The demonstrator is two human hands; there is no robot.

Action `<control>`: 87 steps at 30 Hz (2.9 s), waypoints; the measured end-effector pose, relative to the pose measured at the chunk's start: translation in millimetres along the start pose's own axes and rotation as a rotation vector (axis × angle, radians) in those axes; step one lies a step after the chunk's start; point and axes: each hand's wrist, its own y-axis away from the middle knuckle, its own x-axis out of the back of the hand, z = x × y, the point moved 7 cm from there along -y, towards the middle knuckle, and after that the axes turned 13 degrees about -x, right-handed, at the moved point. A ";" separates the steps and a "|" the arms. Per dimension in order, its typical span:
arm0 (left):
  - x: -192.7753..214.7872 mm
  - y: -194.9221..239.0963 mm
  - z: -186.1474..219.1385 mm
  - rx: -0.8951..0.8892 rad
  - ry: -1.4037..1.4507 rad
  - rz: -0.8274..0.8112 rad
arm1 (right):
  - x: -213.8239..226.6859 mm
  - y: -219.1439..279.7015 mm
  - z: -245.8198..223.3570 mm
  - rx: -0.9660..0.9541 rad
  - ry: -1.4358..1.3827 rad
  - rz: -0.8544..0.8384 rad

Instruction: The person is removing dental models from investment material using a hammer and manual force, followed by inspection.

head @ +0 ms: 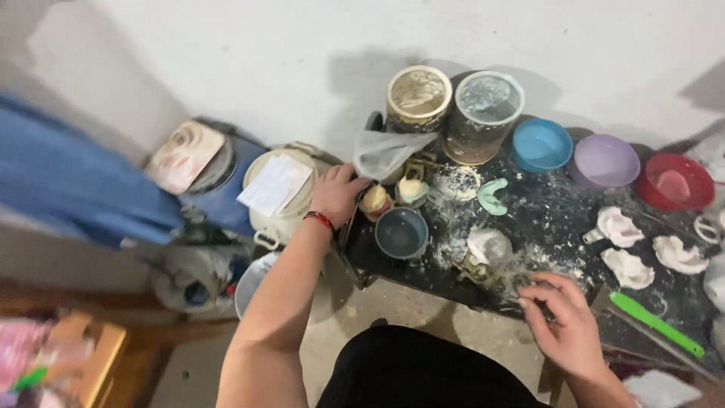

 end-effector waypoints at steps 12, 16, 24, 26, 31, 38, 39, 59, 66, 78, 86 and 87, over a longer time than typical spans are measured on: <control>0.8 2.8 -11.6 -0.283 0.208 0.215 | -2.0 26.6 -35.6 -0.148 0.131 0.209; 40.7 15.0 -24.2 -0.154 0.288 0.365 | -7.6 18.6 -56.7 -0.063 0.093 0.229; 112.4 48.0 -13.2 0.119 1.192 0.605 | -60.8 -10.9 -96.7 -0.268 -0.350 -0.020; 116.0 38.4 21.5 0.156 1.506 0.642 | -69.3 -26.4 -120.2 -0.345 -0.595 -0.045; 104.8 5.8 130.0 -0.348 1.441 0.272 | -107.4 -37.7 -112.5 -0.679 -1.186 -0.307; 110.0 -12.6 241.4 -0.764 1.085 0.222 | -73.2 -5.8 -62.3 -0.728 -1.216 0.051; 103.7 -11.2 255.1 -0.781 0.936 0.201 | -67.9 1.9 -58.7 -0.767 -1.259 0.079; 64.7 -78.1 446.7 -0.653 1.608 0.226 | 75.8 25.0 94.2 -0.581 -1.259 -0.161; 73.0 -69.2 433.1 -0.590 1.545 0.406 | 26.0 13.0 127.3 -0.489 -1.285 -0.426; 72.1 -47.6 413.3 -0.617 1.592 0.486 | 29.4 11.4 51.5 -0.398 -1.118 -0.612; 87.4 -40.8 397.5 -0.748 1.183 0.390 | 5.6 12.5 52.8 -0.322 -1.214 -0.708; 80.1 -40.6 393.3 -0.744 1.268 0.400 | 2.1 13.0 53.3 -0.317 -1.240 -0.723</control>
